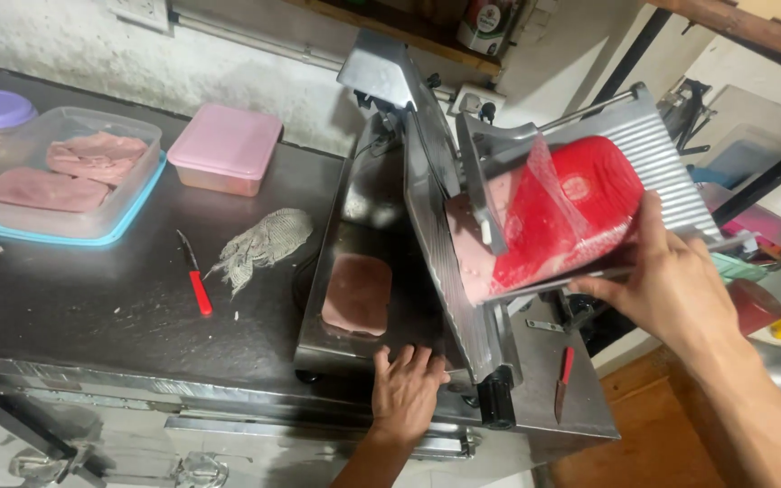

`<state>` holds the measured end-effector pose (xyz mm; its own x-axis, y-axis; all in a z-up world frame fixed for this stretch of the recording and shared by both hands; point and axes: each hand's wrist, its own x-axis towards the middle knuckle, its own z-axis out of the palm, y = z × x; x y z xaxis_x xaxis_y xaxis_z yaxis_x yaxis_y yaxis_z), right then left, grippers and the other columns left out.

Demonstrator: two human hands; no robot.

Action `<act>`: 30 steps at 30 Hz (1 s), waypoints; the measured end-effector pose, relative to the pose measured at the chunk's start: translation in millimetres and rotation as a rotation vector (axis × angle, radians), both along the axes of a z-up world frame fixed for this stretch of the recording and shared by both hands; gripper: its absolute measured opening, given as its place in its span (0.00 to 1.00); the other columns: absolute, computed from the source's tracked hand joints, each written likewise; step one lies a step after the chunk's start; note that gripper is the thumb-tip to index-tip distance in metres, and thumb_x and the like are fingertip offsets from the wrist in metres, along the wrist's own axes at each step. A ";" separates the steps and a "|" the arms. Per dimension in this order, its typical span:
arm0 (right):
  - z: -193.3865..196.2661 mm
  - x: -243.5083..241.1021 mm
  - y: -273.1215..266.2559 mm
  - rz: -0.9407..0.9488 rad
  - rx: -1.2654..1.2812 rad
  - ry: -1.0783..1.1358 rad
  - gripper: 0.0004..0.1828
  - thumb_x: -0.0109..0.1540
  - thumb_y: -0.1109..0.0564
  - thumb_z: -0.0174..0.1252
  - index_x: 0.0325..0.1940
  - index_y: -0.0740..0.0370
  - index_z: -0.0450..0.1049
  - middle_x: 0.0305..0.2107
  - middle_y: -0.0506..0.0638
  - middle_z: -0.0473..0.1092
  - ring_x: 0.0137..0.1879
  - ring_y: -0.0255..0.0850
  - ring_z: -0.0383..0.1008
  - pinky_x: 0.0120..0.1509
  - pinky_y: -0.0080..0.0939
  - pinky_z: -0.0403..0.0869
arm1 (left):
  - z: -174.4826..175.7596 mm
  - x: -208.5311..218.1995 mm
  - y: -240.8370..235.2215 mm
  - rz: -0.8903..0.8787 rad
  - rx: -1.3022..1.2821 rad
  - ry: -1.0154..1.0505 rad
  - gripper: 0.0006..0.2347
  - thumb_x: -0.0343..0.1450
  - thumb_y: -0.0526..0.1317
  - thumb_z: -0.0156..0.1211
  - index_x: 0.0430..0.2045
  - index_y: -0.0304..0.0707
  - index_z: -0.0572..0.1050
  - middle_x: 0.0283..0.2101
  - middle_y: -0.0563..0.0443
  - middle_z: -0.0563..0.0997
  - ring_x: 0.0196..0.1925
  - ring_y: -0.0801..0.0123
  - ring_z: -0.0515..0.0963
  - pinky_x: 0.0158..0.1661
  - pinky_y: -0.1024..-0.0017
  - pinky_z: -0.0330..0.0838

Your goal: Slicing ham using an electric deli slicer and storing the slices in a plastic container.

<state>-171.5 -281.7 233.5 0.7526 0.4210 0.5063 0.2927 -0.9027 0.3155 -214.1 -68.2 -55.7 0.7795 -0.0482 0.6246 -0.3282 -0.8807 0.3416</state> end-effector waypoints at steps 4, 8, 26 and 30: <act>2.1 -33.6 3.3 -0.006 0.019 -0.012 0.69 0.44 0.32 0.75 0.72 0.80 0.53 0.25 0.58 0.78 0.34 0.55 0.80 0.54 0.49 0.75 | 4.3 -1.1 -0.2 -0.023 0.042 0.052 0.08 0.71 0.47 0.60 0.32 0.45 0.81 0.36 0.54 0.76 0.46 0.64 0.75 0.55 0.46 0.57; 0.7 -41.9 -1.9 -0.004 0.026 -0.057 0.69 0.40 0.33 0.74 0.73 0.79 0.58 0.24 0.56 0.77 0.34 0.53 0.79 0.50 0.48 0.76 | 8.6 11.8 16.1 -0.088 0.120 0.117 0.07 0.71 0.43 0.60 0.33 0.43 0.82 0.39 0.52 0.79 0.47 0.63 0.76 0.56 0.47 0.57; 10.4 20.4 4.8 -0.040 0.000 -0.013 0.72 0.34 0.40 0.78 0.77 0.72 0.59 0.25 0.57 0.78 0.31 0.48 0.81 0.40 0.44 0.79 | 92.8 152.5 106.6 -0.195 -0.397 0.070 0.12 0.65 0.41 0.66 0.38 0.34 0.80 0.44 0.40 0.82 0.48 0.45 0.81 0.46 0.53 0.75; 11.9 35.5 9.4 0.102 0.007 -0.026 0.67 0.39 0.45 0.78 0.76 0.79 0.60 0.31 0.60 0.78 0.33 0.47 0.82 0.40 0.42 0.80 | 71.8 187.2 78.1 -0.411 -0.914 0.168 0.16 0.65 0.40 0.71 0.45 0.35 0.81 0.42 0.43 0.87 0.46 0.61 0.86 0.47 0.65 0.80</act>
<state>-136.0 -272.3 245.4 0.6924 0.4913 0.5284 0.3754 -0.8707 0.3177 -26.9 10.0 16.1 0.8911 0.1090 0.4405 -0.4327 -0.0886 0.8972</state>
